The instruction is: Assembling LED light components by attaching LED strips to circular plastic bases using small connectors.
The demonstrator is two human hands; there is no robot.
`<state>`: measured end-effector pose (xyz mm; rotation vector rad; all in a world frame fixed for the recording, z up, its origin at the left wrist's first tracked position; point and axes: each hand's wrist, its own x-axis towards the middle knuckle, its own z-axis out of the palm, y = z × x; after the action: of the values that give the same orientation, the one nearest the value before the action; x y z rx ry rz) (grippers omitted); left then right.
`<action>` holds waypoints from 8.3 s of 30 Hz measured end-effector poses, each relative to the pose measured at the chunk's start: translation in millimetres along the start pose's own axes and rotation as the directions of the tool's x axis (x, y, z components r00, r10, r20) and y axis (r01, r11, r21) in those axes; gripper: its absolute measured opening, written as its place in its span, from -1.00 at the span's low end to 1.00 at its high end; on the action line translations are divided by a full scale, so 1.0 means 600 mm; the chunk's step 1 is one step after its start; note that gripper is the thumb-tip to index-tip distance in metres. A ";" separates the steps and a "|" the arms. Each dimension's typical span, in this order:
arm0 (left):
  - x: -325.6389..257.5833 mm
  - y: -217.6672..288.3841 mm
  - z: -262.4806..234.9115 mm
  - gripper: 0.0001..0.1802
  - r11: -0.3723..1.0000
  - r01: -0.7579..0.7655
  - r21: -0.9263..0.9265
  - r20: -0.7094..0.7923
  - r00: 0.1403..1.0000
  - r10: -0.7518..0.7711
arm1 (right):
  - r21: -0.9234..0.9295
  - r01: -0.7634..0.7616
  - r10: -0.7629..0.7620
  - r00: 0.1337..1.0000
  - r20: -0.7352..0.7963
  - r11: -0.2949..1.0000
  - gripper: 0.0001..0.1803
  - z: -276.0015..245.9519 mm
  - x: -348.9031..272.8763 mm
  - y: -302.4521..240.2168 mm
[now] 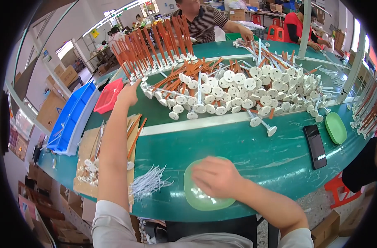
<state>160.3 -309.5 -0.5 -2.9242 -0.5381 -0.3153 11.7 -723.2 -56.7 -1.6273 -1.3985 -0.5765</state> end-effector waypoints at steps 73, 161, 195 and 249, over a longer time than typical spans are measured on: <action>-0.443 0.245 -0.020 -0.54 0.056 -0.371 -0.927 -0.235 0.690 0.685 | 0.613 -0.597 0.743 0.668 0.024 0.517 -0.79 -0.032 0.007 0.023; -0.467 0.250 -0.030 -0.58 -0.468 0.133 -0.874 -0.157 0.834 0.529 | -0.296 0.171 -0.253 0.930 -0.267 0.940 -0.70 -0.009 0.010 -0.012; -0.433 0.239 -0.023 -0.68 -0.348 0.017 -0.938 -0.028 0.992 0.121 | -0.167 -0.305 0.339 0.909 0.242 0.937 -0.85 0.004 -0.020 -0.013; -0.456 0.238 -0.027 -0.66 -0.648 0.246 -0.721 -0.097 0.890 0.445 | -0.417 0.112 -0.175 0.978 -0.115 0.902 -0.75 -0.012 0.003 -0.001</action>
<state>-40.2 -535.6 -63.8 -5.0197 1.5147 -0.0254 12.8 -728.3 -51.4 -1.7660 -1.3540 -1.1193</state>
